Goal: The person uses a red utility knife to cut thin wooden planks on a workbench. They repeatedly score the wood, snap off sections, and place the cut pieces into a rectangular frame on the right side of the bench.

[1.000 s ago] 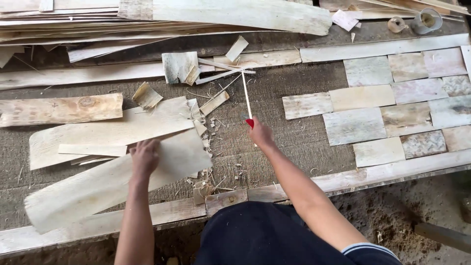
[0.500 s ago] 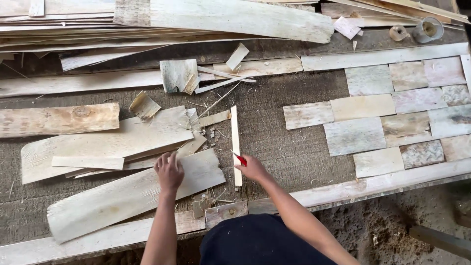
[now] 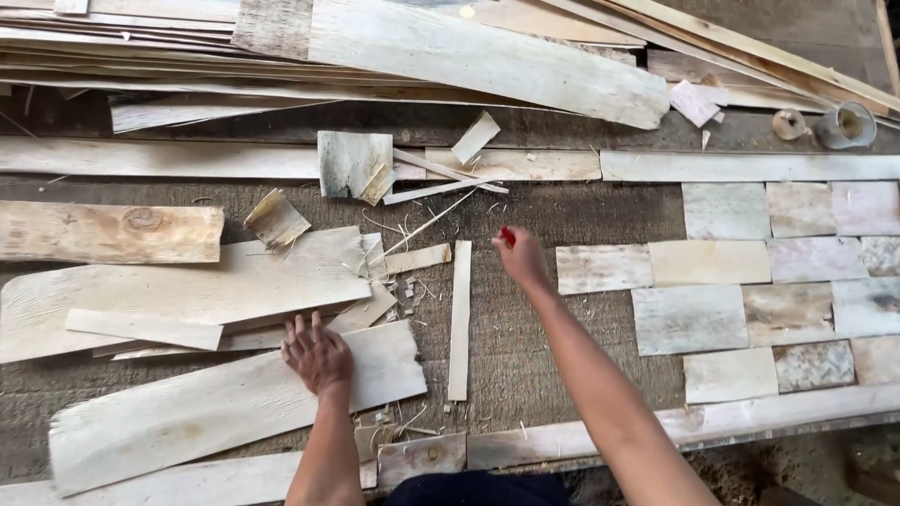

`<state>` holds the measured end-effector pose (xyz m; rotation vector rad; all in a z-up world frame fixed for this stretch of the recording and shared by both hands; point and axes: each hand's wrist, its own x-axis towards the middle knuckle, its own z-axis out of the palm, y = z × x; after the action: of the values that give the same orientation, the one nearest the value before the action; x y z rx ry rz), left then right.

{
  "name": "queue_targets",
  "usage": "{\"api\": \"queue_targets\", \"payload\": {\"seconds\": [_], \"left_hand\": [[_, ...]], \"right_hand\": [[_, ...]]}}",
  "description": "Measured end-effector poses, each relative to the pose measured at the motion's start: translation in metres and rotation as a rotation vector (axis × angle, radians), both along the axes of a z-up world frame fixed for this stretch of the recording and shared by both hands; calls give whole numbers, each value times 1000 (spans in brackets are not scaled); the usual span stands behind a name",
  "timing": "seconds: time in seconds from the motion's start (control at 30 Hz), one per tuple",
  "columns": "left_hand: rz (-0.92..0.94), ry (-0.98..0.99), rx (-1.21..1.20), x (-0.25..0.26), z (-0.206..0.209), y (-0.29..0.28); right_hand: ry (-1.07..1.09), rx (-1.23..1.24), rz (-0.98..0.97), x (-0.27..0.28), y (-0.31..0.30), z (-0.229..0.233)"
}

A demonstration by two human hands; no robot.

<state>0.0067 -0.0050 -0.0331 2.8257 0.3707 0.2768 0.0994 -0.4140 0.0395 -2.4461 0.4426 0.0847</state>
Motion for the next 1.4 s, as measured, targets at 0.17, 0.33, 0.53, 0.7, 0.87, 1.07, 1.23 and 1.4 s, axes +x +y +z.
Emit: {"api": "queue_targets", "payload": {"seconds": [0.17, 0.33, 0.53, 0.7, 0.87, 1.07, 1.23, 1.4], "left_hand": [[-4, -111, 100, 2, -13, 2], [6, 121, 51, 0, -3, 1], [26, 94, 59, 1, -7, 2], [14, 82, 67, 1, -7, 2], [5, 62, 71, 2, -3, 1], [5, -183, 156, 5, -13, 1], [9, -175, 160, 3, -16, 3], [3, -197, 171, 4, -14, 2]], "right_hand": [[30, -92, 72, 92, -10, 7], [174, -242, 112, 141, 3, 30], [283, -222, 188, 165, 9, 28], [157, -230, 301, 163, 4, 3], [99, -249, 324, 156, 3, -9], [150, -318, 384, 143, -4, -26], [231, -128, 417, 122, 13, 10], [-95, -114, 153, 139, -8, -33]]}}
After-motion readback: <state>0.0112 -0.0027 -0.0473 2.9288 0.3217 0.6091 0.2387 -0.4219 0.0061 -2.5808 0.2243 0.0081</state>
